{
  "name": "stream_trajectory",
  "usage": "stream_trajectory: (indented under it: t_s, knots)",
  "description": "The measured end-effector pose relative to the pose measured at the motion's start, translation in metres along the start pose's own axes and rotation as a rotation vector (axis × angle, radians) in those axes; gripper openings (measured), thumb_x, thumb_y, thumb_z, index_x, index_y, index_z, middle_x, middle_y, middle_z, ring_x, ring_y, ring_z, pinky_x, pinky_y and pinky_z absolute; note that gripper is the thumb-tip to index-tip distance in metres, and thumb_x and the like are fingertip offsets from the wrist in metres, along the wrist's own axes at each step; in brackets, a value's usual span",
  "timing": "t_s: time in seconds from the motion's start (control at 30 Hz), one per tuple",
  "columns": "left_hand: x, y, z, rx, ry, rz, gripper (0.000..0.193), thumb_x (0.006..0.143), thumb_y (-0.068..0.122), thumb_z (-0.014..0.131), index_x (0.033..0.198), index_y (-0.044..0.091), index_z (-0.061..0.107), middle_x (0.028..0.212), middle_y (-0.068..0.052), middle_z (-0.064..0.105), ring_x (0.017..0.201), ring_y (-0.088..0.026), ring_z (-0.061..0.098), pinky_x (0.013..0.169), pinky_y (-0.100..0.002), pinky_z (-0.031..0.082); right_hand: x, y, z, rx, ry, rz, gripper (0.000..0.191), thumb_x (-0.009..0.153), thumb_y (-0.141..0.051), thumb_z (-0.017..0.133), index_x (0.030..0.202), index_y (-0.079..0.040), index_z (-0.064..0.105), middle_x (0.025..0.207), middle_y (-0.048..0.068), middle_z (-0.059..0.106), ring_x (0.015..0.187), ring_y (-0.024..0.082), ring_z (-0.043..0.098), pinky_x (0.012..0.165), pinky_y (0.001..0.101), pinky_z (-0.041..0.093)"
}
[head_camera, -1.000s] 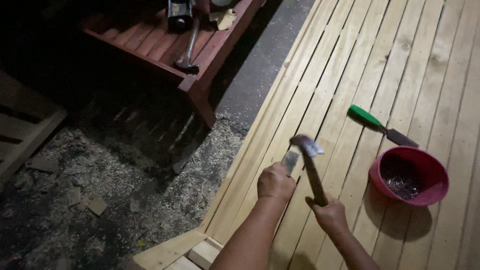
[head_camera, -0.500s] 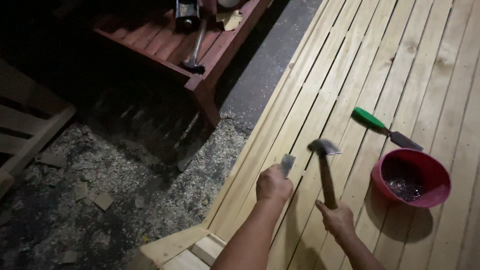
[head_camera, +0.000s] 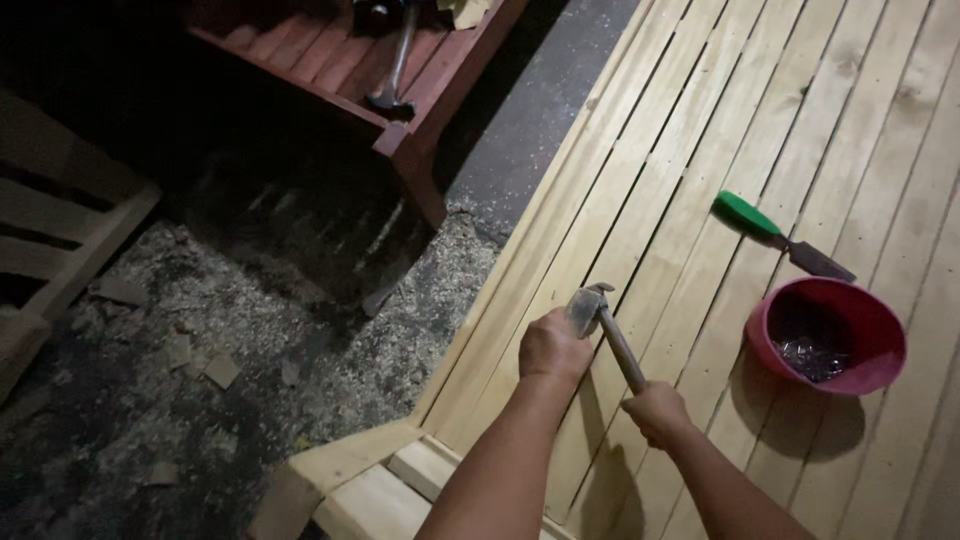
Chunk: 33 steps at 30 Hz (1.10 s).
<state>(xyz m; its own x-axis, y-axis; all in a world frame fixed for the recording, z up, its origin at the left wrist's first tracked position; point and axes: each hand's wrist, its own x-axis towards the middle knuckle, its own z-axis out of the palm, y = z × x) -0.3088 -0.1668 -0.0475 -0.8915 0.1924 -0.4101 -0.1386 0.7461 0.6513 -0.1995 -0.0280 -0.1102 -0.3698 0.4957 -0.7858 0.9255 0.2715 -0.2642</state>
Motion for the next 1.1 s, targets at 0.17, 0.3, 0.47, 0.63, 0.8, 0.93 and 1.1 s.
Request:
stream_trajectory:
  t_s: [0.17, 0.3, 0.47, 0.63, 0.8, 0.93, 1.1]
  knots:
    - [-0.017, -0.006, -0.002, -0.118, 0.034, -0.059, 0.025, 0.081, 0.021, 0.072, 0.104, 0.011, 0.073, 0.106, -0.019, 0.074, 0.103, -0.039, 0.070, 0.091, -0.045, 0.056, -0.005, 0.001, 0.006, 0.252, -0.119, 0.054, 0.025, 0.090, -0.012, 0.077, 0.093, 0.004, 0.058, 0.062, 0.012, 0.051, 0.047, 0.026, 0.049, 0.041, 0.0434, 0.038]
    - [-0.033, -0.013, -0.003, -0.175, 0.040, -0.026, 0.037, 0.081, 0.032, 0.080, 0.109, 0.010, 0.069, 0.107, -0.018, 0.073, 0.103, -0.037, 0.070, 0.090, -0.045, 0.055, -0.011, 0.010, 0.001, 0.175, -0.159, 0.072, 0.026, 0.090, -0.011, 0.077, 0.086, 0.003, 0.056, 0.061, 0.009, 0.047, 0.046, 0.022, 0.045, 0.040, 0.0409, 0.032]
    - [-0.049, -0.016, 0.000, -0.281, 0.138, -0.092, 0.045, 0.078, 0.028, 0.081, 0.119, 0.014, 0.069, 0.110, -0.015, 0.074, 0.104, -0.034, 0.071, 0.089, -0.042, 0.055, -0.026, 0.019, -0.008, 0.050, -0.180, 0.122, 0.025, 0.092, -0.012, 0.078, 0.086, 0.003, 0.059, 0.061, 0.009, 0.051, 0.046, 0.021, 0.047, 0.040, 0.0408, 0.035]
    - [-0.038, -0.019, -0.021, -0.327, 0.179, -0.047, 0.035, 0.080, 0.028, 0.081, 0.109, 0.010, 0.074, 0.105, -0.013, 0.077, 0.100, -0.030, 0.074, 0.088, -0.039, 0.058, -0.032, 0.022, -0.007, 0.076, -0.211, 0.157, 0.027, 0.092, -0.012, 0.078, 0.083, 0.001, 0.057, 0.061, 0.008, 0.048, 0.046, 0.021, 0.045, 0.040, 0.0403, 0.033]
    - [-0.022, -0.030, -0.051, -0.318, 0.240, 0.004, 0.038, 0.078, 0.025, 0.081, 0.112, 0.011, 0.075, 0.103, -0.013, 0.078, 0.095, -0.029, 0.076, 0.085, -0.037, 0.059, -0.039, 0.025, -0.004, 0.146, -0.237, 0.200, 0.035, 0.092, -0.012, 0.080, 0.077, -0.002, 0.049, 0.059, 0.007, 0.043, 0.044, 0.021, 0.043, 0.040, 0.0407, 0.030]
    - [-0.013, -0.046, -0.063, -0.439, 0.321, 0.065, 0.040, 0.077, 0.024, 0.082, 0.113, 0.008, 0.073, 0.103, -0.012, 0.079, 0.094, -0.025, 0.077, 0.086, -0.035, 0.059, -0.046, 0.028, -0.004, 0.143, -0.266, 0.205, 0.036, 0.093, -0.015, 0.078, 0.075, -0.002, 0.050, 0.057, 0.007, 0.045, 0.043, 0.022, 0.042, 0.040, 0.0413, 0.029]
    - [-0.002, -0.062, -0.061, -0.442, 0.311, 0.077, 0.043, 0.076, 0.023, 0.084, 0.115, 0.007, 0.074, 0.105, -0.011, 0.080, 0.095, -0.024, 0.076, 0.087, -0.035, 0.059, -0.057, 0.029, -0.001, 0.212, -0.264, 0.190, 0.036, 0.092, -0.015, 0.078, 0.073, -0.001, 0.051, 0.056, 0.008, 0.047, 0.043, 0.022, 0.043, 0.040, 0.0399, 0.029]
